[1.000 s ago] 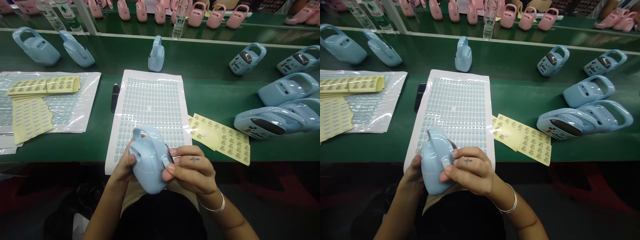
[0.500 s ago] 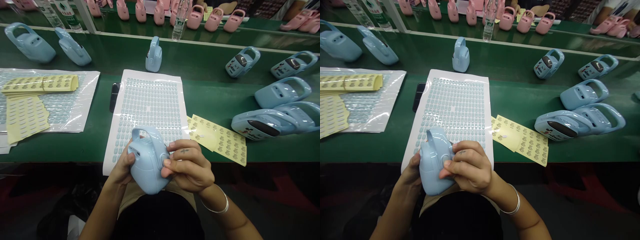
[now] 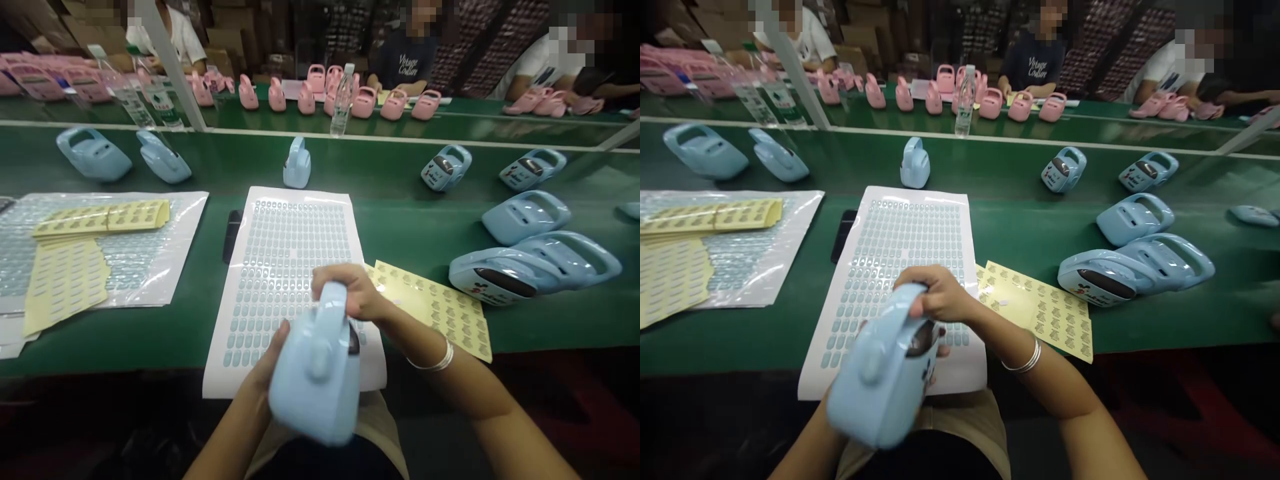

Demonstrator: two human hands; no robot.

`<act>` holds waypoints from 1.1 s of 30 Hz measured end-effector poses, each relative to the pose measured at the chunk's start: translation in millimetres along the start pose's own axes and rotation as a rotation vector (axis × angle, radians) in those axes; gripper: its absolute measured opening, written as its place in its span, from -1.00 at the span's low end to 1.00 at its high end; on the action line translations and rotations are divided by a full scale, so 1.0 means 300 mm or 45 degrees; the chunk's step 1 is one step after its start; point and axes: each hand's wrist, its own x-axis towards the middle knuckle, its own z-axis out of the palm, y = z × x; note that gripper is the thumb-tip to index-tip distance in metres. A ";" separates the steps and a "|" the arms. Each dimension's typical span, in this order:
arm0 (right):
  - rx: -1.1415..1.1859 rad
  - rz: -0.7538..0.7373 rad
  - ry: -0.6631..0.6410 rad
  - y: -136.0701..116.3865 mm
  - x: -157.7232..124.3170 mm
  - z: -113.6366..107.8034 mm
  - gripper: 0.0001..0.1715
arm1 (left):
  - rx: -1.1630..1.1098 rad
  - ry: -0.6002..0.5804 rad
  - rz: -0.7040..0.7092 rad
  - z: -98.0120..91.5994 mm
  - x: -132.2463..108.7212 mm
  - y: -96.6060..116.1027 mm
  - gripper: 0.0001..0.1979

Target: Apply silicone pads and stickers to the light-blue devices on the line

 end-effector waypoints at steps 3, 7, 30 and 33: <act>0.001 0.215 0.420 -0.026 0.114 -0.156 -0.44 | -0.064 0.033 0.071 -0.008 -0.001 0.039 -0.26; -0.091 0.529 0.820 -0.002 0.329 -0.371 -0.72 | 0.126 0.221 0.201 -0.031 -0.025 0.067 -0.45; -1.876 0.712 0.319 -0.223 -0.369 -0.612 -0.39 | 0.375 0.465 0.245 -0.051 0.029 -0.011 -0.61; -2.034 0.580 0.503 -0.222 -0.612 -0.696 -0.41 | 0.460 0.275 0.207 0.012 0.079 -0.034 -0.65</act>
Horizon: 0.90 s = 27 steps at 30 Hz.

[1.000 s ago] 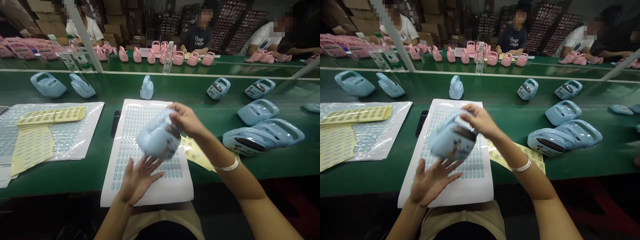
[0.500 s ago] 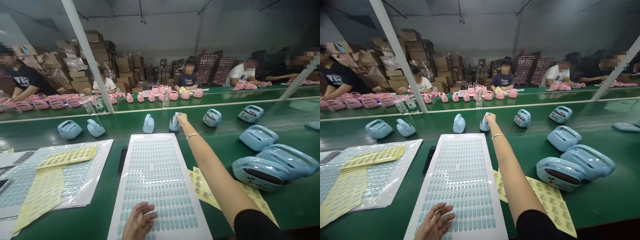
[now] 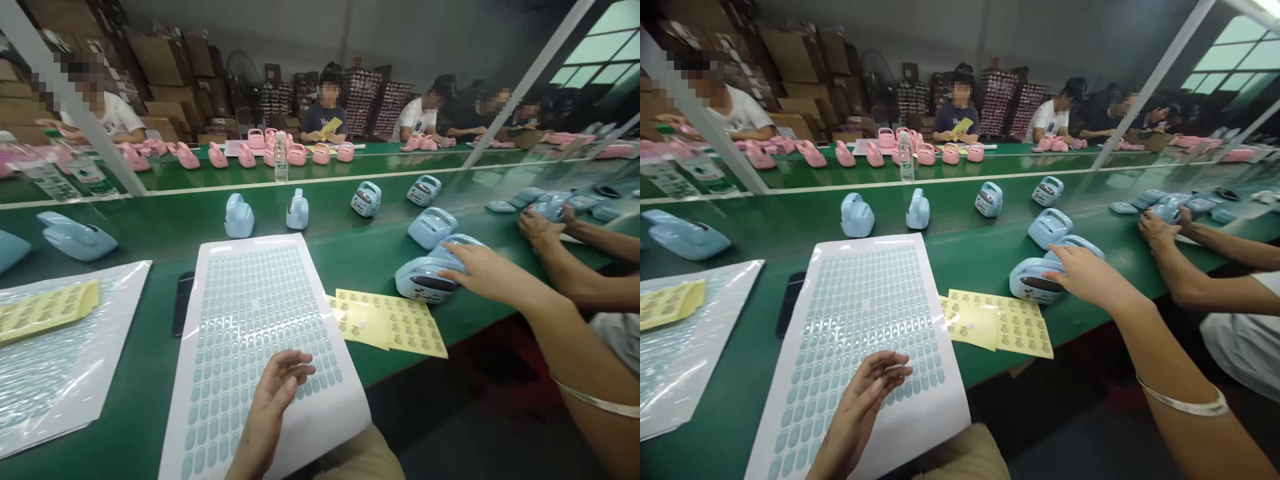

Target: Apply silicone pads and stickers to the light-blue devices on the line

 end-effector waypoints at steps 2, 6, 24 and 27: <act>0.067 0.005 0.036 0.044 -0.035 0.046 -0.48 | 0.014 -0.139 0.026 0.047 0.017 -0.009 -0.66; 0.059 0.014 0.032 -0.050 -0.002 0.080 -0.58 | 0.067 -0.285 0.132 0.114 0.023 -0.020 -0.61; 1.130 -0.236 0.176 -0.854 0.003 0.110 -0.68 | -0.726 0.398 0.007 -0.030 -0.048 0.163 -0.46; 1.047 -0.631 0.049 -0.955 -0.168 0.245 -0.75 | -0.878 0.486 -0.075 -0.069 -0.053 0.187 -0.49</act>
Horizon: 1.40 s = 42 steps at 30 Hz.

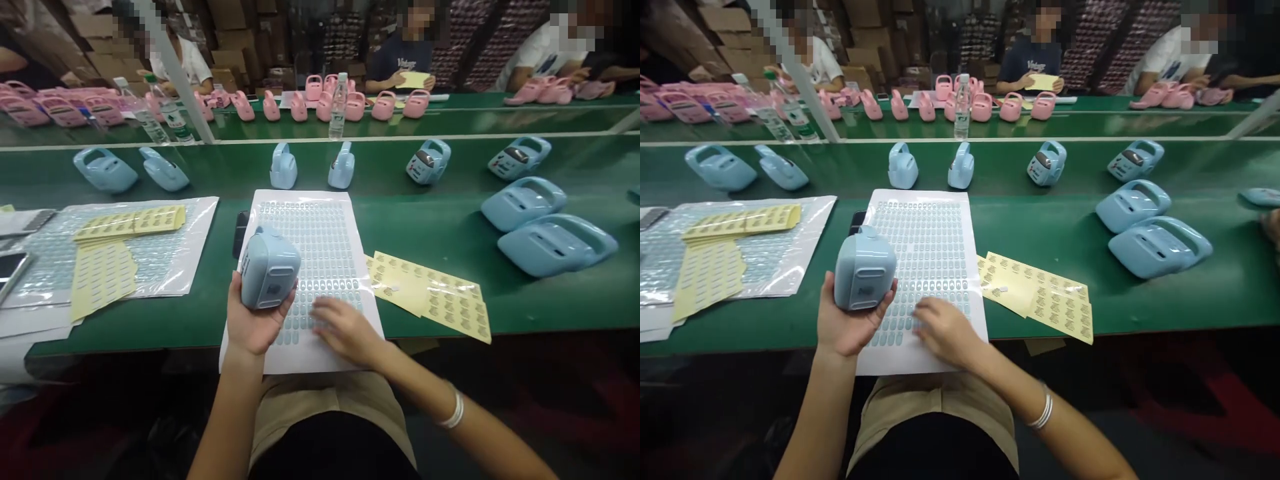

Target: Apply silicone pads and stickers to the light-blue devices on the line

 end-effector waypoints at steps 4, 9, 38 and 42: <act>-0.193 -0.139 -0.064 -0.061 -0.062 0.150 -0.75 | -0.102 0.058 -0.074 -0.016 0.016 -0.010 -0.49; -0.364 -0.123 -0.010 -0.080 -0.038 0.174 -0.79 | -0.101 0.080 -0.124 -0.019 0.019 -0.040 -0.50; 0.049 -0.128 0.965 -0.100 0.090 -0.126 -0.93 | 0.228 -0.749 -0.160 -0.149 0.068 -0.175 -0.63; 0.027 -0.094 0.978 -0.104 0.086 -0.124 -0.94 | 0.257 -0.748 -0.194 -0.141 0.061 -0.167 -0.60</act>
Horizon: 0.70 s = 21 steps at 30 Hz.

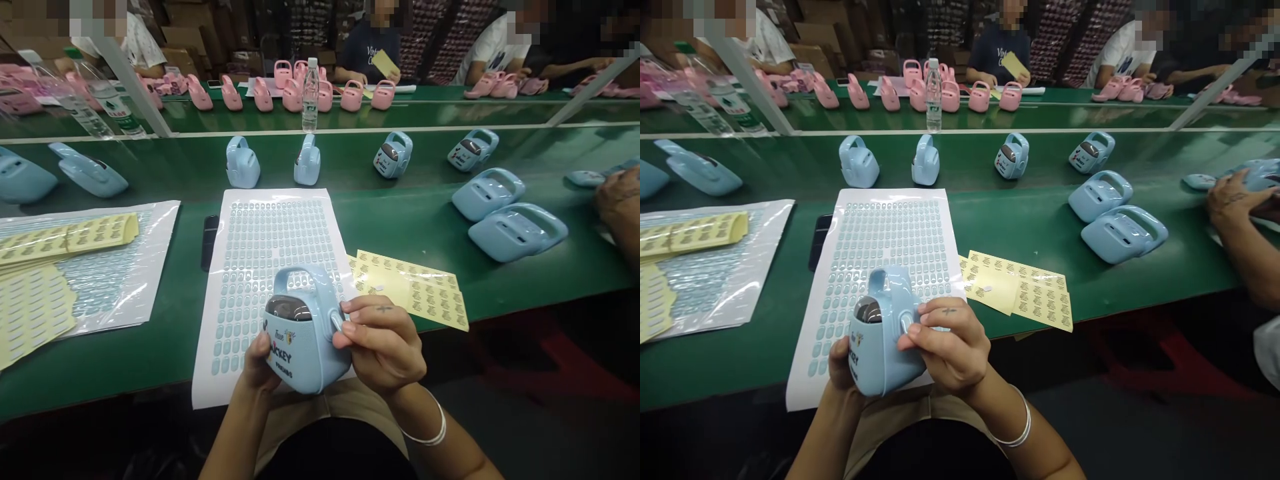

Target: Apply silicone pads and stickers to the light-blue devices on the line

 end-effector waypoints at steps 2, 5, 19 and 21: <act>-0.004 0.035 -0.002 -0.007 -0.001 0.000 -0.93 | 0.027 0.068 -0.013 0.016 -0.003 0.009 -0.63; 0.011 0.123 -0.053 -0.026 0.006 -0.009 -0.84 | 0.078 0.159 -0.026 0.039 -0.012 0.030 -0.65; 0.020 -0.046 -0.326 0.041 -0.002 -0.037 -0.90 | -0.027 0.266 -0.051 -0.009 -0.048 0.059 -0.47; -0.046 -0.163 -0.352 0.067 -0.026 -0.036 -0.72 | -0.044 0.313 -0.057 -0.018 -0.047 0.052 -0.47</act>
